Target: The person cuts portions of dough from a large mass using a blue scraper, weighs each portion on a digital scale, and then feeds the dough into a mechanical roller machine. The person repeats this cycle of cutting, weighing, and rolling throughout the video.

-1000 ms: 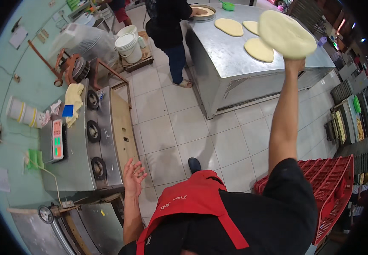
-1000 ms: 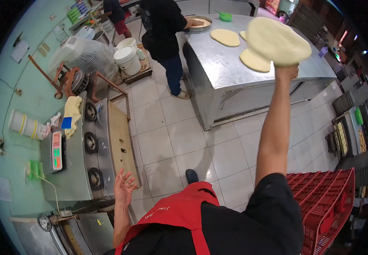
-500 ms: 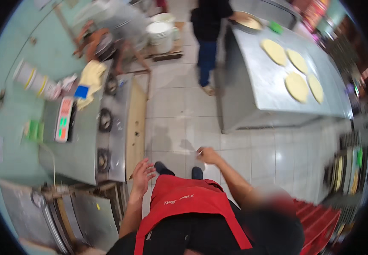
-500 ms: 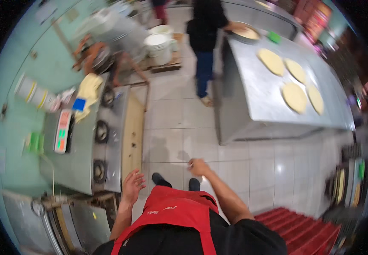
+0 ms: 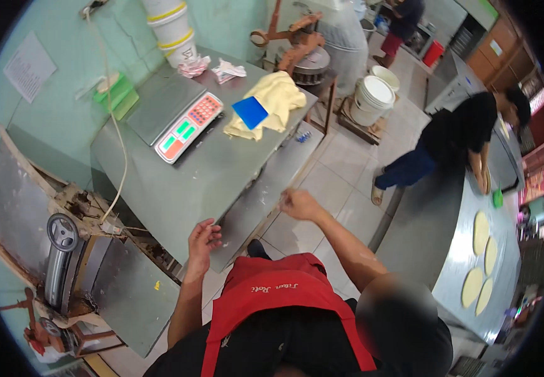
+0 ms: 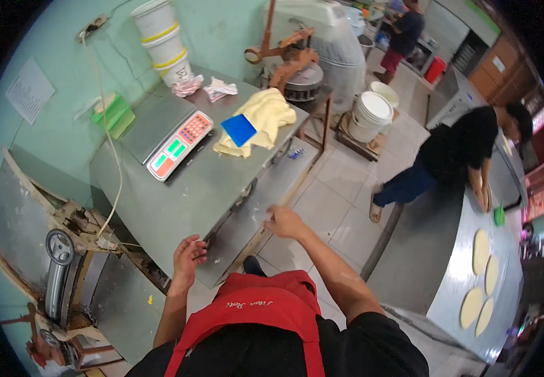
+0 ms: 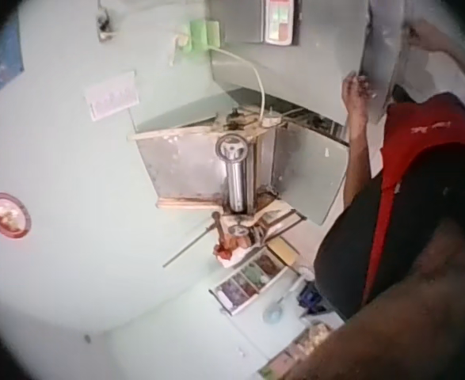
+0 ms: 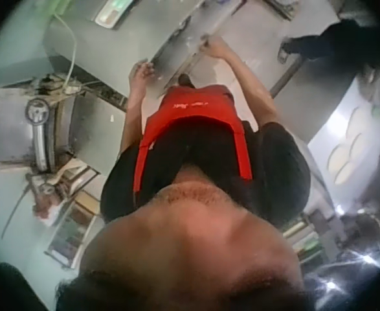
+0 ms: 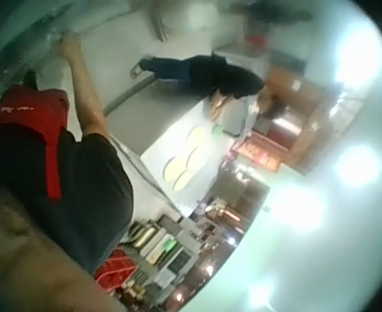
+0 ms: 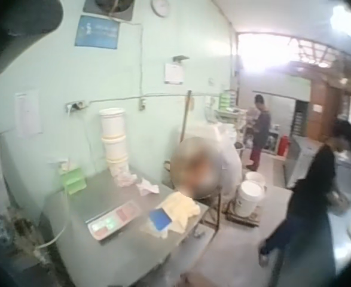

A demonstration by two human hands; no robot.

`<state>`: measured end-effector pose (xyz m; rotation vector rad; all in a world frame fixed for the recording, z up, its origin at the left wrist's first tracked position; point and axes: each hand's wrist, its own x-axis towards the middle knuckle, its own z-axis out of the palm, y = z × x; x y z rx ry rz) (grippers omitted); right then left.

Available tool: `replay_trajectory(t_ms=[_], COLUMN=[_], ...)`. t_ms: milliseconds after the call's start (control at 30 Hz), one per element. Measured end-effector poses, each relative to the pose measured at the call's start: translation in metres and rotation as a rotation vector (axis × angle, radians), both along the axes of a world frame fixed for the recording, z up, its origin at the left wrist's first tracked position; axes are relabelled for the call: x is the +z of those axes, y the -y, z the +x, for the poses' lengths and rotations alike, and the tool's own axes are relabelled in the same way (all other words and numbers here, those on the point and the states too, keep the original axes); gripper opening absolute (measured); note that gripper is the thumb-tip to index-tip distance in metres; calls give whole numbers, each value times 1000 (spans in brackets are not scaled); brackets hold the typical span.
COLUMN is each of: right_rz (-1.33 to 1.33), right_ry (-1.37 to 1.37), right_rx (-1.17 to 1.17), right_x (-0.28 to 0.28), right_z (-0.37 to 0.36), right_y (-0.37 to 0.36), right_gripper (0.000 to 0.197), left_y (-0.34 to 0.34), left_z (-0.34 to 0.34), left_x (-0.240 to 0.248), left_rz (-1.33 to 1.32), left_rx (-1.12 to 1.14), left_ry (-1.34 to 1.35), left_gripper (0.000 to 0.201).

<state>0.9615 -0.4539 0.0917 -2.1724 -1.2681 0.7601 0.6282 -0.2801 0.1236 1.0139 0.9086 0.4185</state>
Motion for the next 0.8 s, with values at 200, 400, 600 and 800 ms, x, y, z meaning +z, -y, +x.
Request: replay_trajectory(t_ms=[200, 400, 600, 800], right_rz=[109, -40, 80, 156], right_ry=[221, 516, 308, 289], right_rx=[-106, -145, -5, -96], right_x=[68, 64, 51, 100], right_z=[110, 144, 175, 271], right_y=[-195, -297, -315, -351], right_gripper=[73, 73, 35, 27], left_y=[-68, -109, -166, -225], left_z=[28, 114, 242, 410], left_x=[25, 24, 9, -13], left_rz=[54, 66, 136, 892], left_rx=[169, 229, 210, -64], left_ry=[-30, -34, -116, -341], left_gripper=[32, 32, 30, 55])
